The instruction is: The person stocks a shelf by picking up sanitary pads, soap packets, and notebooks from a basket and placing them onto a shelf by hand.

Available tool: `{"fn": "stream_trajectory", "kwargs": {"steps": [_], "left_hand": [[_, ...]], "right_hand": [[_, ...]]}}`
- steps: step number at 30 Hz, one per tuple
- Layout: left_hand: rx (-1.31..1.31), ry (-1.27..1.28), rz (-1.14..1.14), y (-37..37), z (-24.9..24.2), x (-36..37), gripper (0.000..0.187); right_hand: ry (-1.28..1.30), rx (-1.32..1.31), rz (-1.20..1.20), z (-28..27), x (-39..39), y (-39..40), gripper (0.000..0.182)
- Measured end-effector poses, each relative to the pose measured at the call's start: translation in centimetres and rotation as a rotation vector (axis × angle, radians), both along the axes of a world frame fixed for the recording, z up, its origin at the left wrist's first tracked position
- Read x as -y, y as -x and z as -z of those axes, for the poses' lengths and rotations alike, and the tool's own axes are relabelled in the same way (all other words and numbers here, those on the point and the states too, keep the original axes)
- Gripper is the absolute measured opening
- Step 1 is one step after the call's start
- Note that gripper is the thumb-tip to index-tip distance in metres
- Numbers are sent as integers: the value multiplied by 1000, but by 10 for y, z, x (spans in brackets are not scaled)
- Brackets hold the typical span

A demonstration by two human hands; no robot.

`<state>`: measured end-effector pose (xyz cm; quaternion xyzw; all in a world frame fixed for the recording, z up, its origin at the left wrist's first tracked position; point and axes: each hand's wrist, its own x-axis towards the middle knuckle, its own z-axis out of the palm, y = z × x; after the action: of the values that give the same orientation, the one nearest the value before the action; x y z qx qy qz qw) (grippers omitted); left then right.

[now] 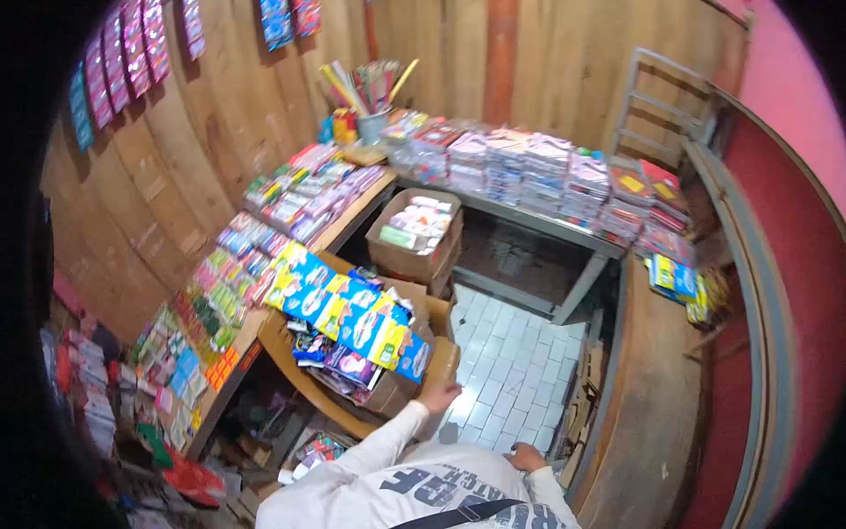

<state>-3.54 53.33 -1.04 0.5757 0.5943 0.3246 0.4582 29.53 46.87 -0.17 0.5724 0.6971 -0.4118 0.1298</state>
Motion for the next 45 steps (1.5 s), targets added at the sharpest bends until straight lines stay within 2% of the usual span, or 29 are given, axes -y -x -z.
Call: {"fn": "stream_trajectory", "kwargs": {"steps": [1,2,3,4,5,6,7,8,11,13,17,18,21,25,26,28,29,30,33,35,36,43,45], "left_hand": [[-44,-78,-96,16,-7,-17,31],[-58,-64,-288,27,-52,-21,28],[-190,-57,-432,44,-46,-35,26],[-135,-140,-576,67,-20,-50,25],[-295,-204,-690,84,-28,-52,27],[-376,-296,-929,95,-34,-56,29],[-383,-306,-1033,113,-36,-58,34],[-523,-278,-1128,125,-38,-61,41],[-556,243,-1324,159,-43,-66,65],[-472,434,-1247,183,-30,-64,75],[-447,547,-1497,196,-16,-77,78],[-381,512,-1526,198,-23,-78,78],[-445,455,-1659,209,-16,-86,78],[-181,385,-1819,232,11,-81,82],[-20,420,-1756,255,44,-71,75],[268,277,-1668,296,111,-59,64],[408,204,-1611,305,125,-58,58],[672,77,-1694,275,68,-68,43],[844,-248,-1543,246,-2,-72,29],[724,-300,-1510,228,-47,-75,28],[643,-346,-1488,226,-51,-76,30],[568,-537,-1250,184,-161,-84,36],[507,-554,-1136,172,-191,-88,39]], "right_hand": [[-16,-10,-4,-1,-18,7,69],[-18,-25,27,-10,-37,19,62],[-89,-65,24,-16,-59,32,60],[-150,-103,26,-21,-74,42,58],[-210,-146,31,-25,-85,52,56],[-189,-179,15,-30,-98,61,54],[-175,-215,-1,-36,-115,70,52],[-164,-249,-20,-40,-133,76,50],[-128,-275,-141,-32,-177,89,49],[-78,-239,-205,-29,-202,98,49],[-66,-222,-343,-41,-263,111,48],[-68,-218,-368,-48,-279,114,48],[-72,-225,-425,-59,-319,114,47],[-127,-231,-498,-55,-360,110,47],[-128,-230,-505,-54,-365,109,47],[-154,-228,-529,-51,-376,111,47],[-144,-230,-525,-51,-378,112,47],[-135,-232,-521,-51,-380,114,47],[-101,-272,-519,-55,-381,123,47],[-93,-305,-528,-59,-382,130,46],[-95,-320,-536,-61,-382,134,45],[-141,-549,-543,-105,-385,180,39],[-162,-638,-525,-124,-390,197,44]]}}
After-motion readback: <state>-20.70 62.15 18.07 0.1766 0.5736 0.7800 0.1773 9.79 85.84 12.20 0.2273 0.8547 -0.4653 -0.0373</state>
